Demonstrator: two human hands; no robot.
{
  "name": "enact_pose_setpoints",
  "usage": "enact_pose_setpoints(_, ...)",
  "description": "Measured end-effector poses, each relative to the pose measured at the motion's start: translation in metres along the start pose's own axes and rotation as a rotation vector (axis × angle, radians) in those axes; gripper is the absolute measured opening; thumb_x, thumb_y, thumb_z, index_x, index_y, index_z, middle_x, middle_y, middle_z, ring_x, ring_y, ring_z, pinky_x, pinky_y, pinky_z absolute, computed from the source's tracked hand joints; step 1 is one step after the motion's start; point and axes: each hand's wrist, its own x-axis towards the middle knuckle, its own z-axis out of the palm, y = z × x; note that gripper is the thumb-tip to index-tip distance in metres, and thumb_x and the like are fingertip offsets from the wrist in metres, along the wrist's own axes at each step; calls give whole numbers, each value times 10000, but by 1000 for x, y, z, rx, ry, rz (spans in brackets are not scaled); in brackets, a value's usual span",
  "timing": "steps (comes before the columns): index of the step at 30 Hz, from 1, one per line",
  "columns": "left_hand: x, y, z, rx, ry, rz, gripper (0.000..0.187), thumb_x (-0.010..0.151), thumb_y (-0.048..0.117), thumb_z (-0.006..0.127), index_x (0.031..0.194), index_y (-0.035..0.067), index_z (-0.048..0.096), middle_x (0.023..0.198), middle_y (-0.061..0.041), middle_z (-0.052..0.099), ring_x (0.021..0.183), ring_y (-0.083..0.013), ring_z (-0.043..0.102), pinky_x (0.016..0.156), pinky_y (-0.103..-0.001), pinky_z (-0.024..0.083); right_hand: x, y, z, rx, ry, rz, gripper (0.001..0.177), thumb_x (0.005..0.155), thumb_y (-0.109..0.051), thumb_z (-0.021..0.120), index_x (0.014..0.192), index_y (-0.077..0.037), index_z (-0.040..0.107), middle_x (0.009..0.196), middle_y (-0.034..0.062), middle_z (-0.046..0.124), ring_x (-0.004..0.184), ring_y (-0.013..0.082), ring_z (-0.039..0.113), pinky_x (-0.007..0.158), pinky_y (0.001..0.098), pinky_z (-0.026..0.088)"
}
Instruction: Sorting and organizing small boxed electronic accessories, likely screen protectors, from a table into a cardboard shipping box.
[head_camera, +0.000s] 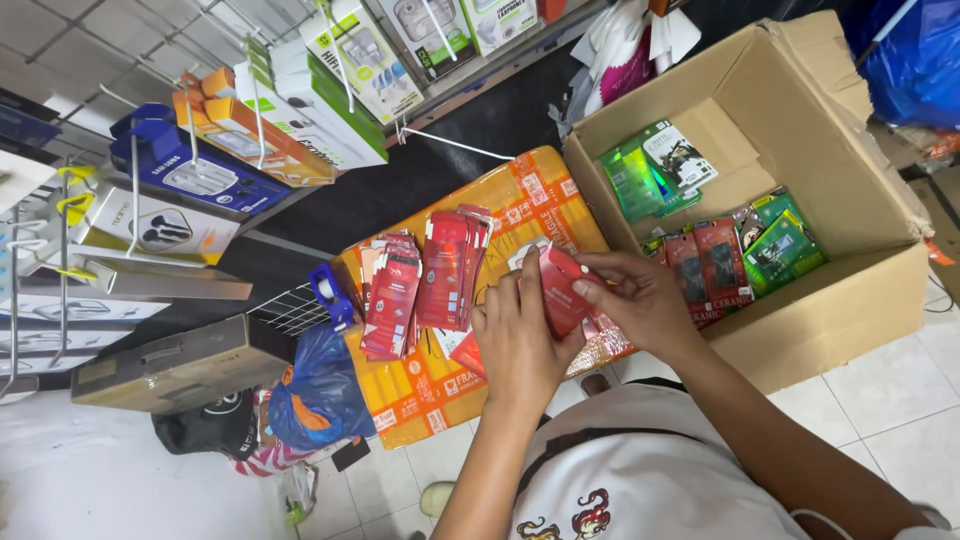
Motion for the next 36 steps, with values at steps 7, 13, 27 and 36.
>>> enact_pose_setpoints(7, 8, 10, -4, -15, 16, 28, 1049, 595, 282, 920, 1494, 47, 432, 1173, -121, 585, 1064, -310, 547, 848, -452, 368, 10, 1, -16, 103, 15, 51, 336, 941, 6, 712, 1269, -5, 642, 1212, 135, 727, 1110, 159, 683, 967, 334, 576)
enact_pose_setpoints(13, 15, 10, 5, -64, -68, 214, 1061, 638, 279, 910, 1540, 55, 400, 1228, -130, 577, 1094, -317, 530, 906, -455, 374, 9, 6, -35, 779, -336, 552, 655, 944, -173, 670, 1540, -110, 406, 1461, 110, 544, 1329, 256, 547, 1102, 472, 428)
enact_pose_setpoints(27, 3, -15, 110, -989, -232, -74, 1012, 1022, 259, 622, 1624, 19, -156, 1669, -278, 280, 1517, -382, 396, 1222, -428, 352, -22, 33, -57, -72, -291, 317, 896, 963, -463, 589, 1667, -97, 172, 1712, 124, 258, 1559, 263, 302, 1205, 420, 318)
enact_pose_setpoints(36, -2, -9, 137, -926, -167, -7, 514, 1128, 236, 456, 1586, 6, 414, 1671, -205, 433, 1591, -365, 378, 1301, -424, 300, -32, 33, -58, -3, -345, 282, 941, 912, -136, 663, 1626, -144, 49, 1702, 51, 86, 1534, 245, 252, 1152, 431, 408)
